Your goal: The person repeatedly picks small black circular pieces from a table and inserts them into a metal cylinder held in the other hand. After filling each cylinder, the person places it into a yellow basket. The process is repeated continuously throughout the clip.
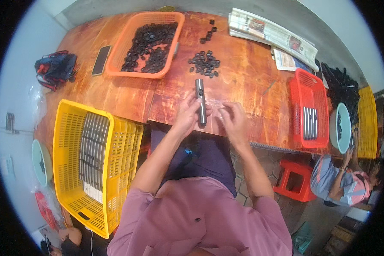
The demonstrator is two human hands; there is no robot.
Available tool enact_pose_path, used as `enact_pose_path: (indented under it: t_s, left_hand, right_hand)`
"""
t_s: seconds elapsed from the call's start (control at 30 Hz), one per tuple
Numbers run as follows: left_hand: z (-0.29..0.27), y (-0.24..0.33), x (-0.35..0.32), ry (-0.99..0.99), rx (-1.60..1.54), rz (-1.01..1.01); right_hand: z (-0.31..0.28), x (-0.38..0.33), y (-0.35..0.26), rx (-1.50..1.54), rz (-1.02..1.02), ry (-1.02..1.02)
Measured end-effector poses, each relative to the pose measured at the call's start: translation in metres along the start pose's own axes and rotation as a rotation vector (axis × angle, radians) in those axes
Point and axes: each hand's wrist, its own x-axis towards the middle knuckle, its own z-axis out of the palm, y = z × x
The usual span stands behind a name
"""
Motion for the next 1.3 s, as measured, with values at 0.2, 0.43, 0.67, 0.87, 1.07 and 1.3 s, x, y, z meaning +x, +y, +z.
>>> enact_pose_path:
  t_s: [0.2,0.43,0.67,0.87,1.07,1.3]
  left_hand:
    - [-0.002,-0.004,0.000,-0.016,-0.034,0.034]
    - [-0.001,-0.003,-0.002,-0.004,-0.041,0.031]
    - [-0.005,-0.007,-0.001,-0.031,-0.071,0.020]
    - [-0.002,-0.006,-0.004,-0.013,-0.038,0.047]
    - [-0.007,-0.006,0.001,-0.039,-0.067,0.032]
    - [-0.007,-0.006,0.000,-0.051,-0.066,0.059]
  right_hand:
    - [-0.003,-0.007,0.015,0.019,0.138,-0.034]
    - [0.005,-0.001,0.018,-0.195,-0.046,-0.052]
    - [0.007,-0.002,0.022,-0.210,-0.073,-0.051]
    - [0.004,0.000,0.020,-0.199,-0.062,-0.078]
    - [0.012,0.061,0.037,-0.049,0.054,-0.085]
    - [0.038,0.119,0.044,-0.298,-0.195,-0.056]
